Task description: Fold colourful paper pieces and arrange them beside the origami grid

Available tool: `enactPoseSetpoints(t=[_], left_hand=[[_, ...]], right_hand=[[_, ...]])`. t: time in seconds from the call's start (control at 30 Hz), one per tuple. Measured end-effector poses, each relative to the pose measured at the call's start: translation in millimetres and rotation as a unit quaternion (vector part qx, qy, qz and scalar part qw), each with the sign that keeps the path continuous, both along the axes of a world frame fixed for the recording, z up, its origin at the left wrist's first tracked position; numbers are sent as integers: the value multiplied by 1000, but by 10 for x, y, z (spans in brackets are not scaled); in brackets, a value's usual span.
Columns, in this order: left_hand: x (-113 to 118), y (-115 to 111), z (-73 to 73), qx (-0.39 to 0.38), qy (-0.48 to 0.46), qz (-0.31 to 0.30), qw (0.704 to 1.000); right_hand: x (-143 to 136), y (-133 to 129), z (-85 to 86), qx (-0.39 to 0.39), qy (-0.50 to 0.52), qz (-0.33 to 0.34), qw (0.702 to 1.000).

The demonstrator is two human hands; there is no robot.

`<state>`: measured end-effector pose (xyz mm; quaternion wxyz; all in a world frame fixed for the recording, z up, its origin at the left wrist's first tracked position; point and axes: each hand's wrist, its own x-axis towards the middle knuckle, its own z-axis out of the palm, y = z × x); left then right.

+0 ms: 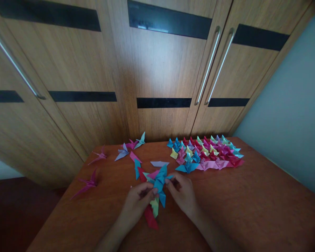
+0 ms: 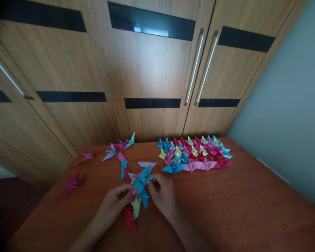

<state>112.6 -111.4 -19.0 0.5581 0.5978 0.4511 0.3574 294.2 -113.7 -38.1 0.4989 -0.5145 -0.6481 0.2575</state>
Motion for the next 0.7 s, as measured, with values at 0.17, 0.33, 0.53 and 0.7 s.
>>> enactPoseSetpoints(t=[0.17,0.33,0.53,0.7], left_hand=[[4,16,12,14,36,13,999],[16,14,-24,3,31,7,999],[15,-1,-83,21,29,-27,999],[-1,8,-69,22,32,-27,999]], right_hand=[[32,23,64,-13,50,-35,998],[74,28,89,18,21,-67,997],[162,23,121,85,-23,-129,988],[400,-82,171,131,-39,-199,970]])
